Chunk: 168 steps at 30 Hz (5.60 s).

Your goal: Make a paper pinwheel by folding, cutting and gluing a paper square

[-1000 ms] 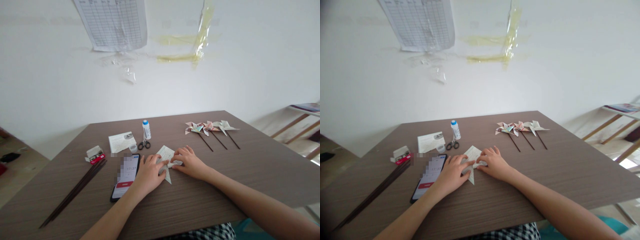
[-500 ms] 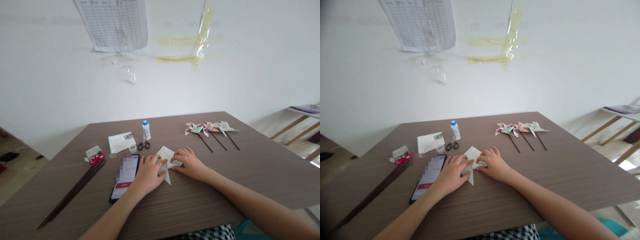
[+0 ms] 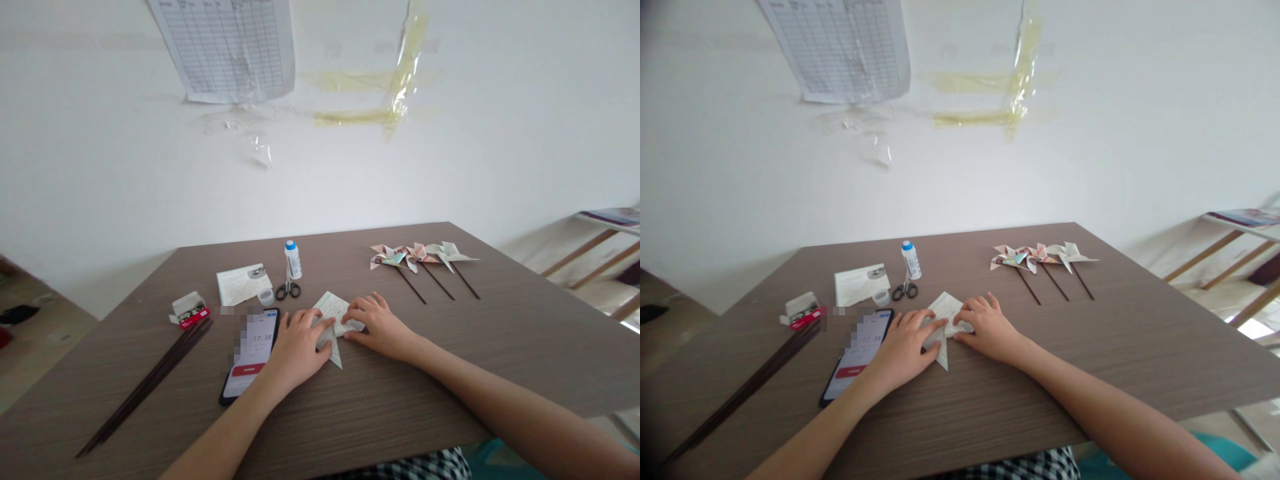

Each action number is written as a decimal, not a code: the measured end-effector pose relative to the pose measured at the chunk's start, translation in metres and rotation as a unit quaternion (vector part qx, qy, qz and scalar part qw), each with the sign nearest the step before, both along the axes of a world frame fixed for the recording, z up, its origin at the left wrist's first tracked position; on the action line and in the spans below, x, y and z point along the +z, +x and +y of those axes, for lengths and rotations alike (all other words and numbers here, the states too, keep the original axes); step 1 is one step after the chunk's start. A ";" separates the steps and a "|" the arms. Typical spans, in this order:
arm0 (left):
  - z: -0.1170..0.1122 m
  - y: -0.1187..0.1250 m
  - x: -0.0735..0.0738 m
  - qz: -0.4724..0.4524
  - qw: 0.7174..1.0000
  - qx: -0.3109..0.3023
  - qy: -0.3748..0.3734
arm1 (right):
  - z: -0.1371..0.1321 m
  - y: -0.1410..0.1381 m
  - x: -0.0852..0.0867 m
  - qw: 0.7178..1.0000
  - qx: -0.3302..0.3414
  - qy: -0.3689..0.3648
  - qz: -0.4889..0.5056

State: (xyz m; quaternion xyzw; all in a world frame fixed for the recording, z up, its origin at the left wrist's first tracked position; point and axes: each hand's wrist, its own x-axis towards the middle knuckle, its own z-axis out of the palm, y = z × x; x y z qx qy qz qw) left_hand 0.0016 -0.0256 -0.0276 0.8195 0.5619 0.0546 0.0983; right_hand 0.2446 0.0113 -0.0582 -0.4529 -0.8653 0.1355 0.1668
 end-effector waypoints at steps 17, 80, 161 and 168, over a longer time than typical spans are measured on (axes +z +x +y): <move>0.002 -0.004 -0.005 -0.010 1.000 -0.012 0.016 | -0.001 0.000 0.003 1.000 0.001 -0.002 0.001; 0.004 -0.002 0.001 -0.037 0.999 0.013 -0.015 | 0.000 0.001 -0.001 1.000 0.012 0.011 0.006; 0.007 -0.007 -0.002 -0.028 1.000 -0.012 0.007 | -0.003 -0.001 -0.001 1.000 0.010 0.014 0.006; 0.005 -0.006 0.000 -0.028 1.000 -0.010 0.009 | -0.003 0.000 -0.002 1.000 0.010 0.012 0.003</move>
